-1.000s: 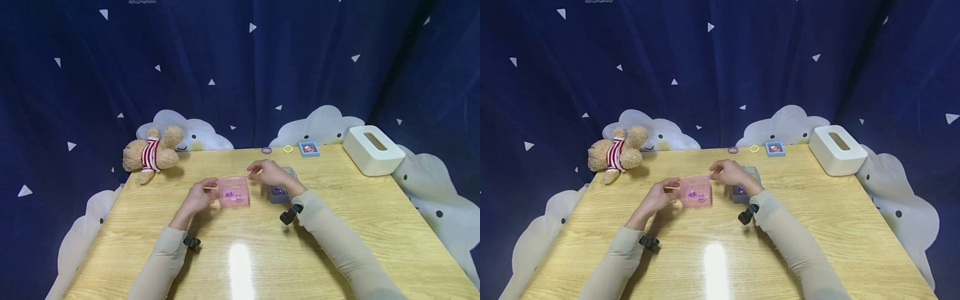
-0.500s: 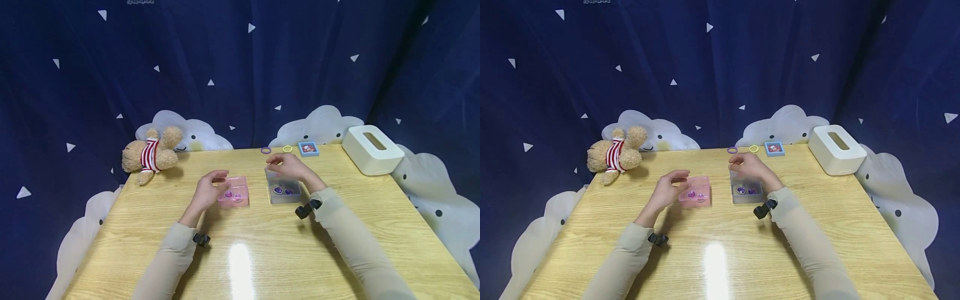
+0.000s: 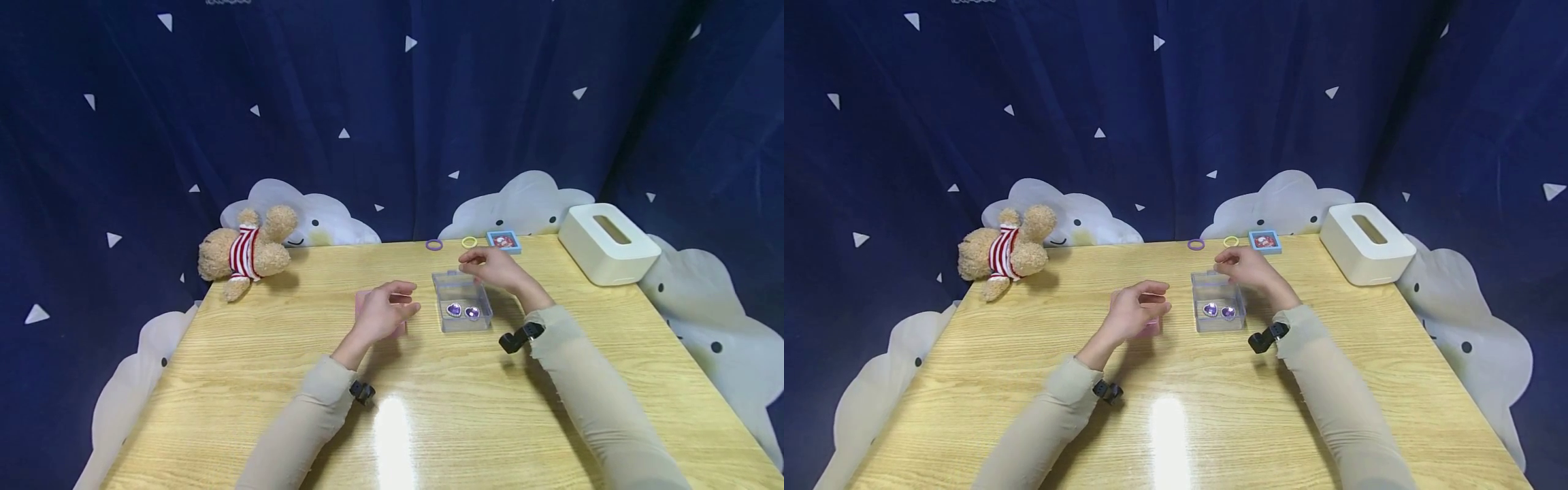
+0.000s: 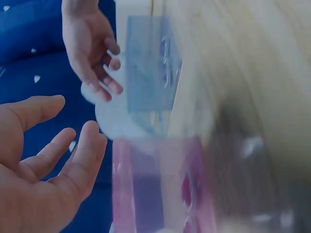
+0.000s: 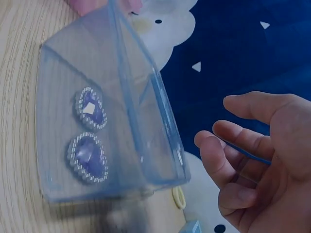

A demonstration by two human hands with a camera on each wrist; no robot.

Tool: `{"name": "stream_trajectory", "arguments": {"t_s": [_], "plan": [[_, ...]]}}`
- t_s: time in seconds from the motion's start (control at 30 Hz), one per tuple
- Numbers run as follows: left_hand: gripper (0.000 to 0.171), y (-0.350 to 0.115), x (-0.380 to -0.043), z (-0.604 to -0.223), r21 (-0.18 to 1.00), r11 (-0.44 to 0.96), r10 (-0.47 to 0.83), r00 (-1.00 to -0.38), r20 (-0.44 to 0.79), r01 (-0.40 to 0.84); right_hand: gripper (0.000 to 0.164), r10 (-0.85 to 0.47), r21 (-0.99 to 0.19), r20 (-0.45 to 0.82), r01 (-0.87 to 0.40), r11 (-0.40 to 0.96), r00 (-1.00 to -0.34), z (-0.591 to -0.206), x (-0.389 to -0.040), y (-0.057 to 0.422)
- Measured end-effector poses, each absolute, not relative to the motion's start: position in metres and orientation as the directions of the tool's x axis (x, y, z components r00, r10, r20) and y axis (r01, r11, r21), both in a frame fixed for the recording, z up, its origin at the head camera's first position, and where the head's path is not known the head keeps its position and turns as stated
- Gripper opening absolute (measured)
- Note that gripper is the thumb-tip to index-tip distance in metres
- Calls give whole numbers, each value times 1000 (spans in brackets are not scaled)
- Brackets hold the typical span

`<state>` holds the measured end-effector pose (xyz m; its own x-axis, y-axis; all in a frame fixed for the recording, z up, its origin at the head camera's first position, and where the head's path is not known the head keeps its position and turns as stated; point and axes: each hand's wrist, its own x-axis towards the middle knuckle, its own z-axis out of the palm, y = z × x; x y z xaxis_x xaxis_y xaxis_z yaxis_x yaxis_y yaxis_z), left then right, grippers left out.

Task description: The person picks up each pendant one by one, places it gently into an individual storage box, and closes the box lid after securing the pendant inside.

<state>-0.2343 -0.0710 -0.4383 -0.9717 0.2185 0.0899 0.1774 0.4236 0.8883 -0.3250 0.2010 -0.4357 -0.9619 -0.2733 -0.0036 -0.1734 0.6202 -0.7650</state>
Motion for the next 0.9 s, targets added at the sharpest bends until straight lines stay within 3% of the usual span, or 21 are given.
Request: {"name": "stream_trajectory", "arguments": {"t_s": [0.3,0.9], "plan": [[41,-41,-234,-447,879,424,305,-948,90,219,31,-212,-782,-61,-86,618,-975,-450,-335,223],[50,-18,-236,-458,833,534,274,-962,-7,146,34,-175,-783,-139,0,622,-975,-467,-334,235]]}}
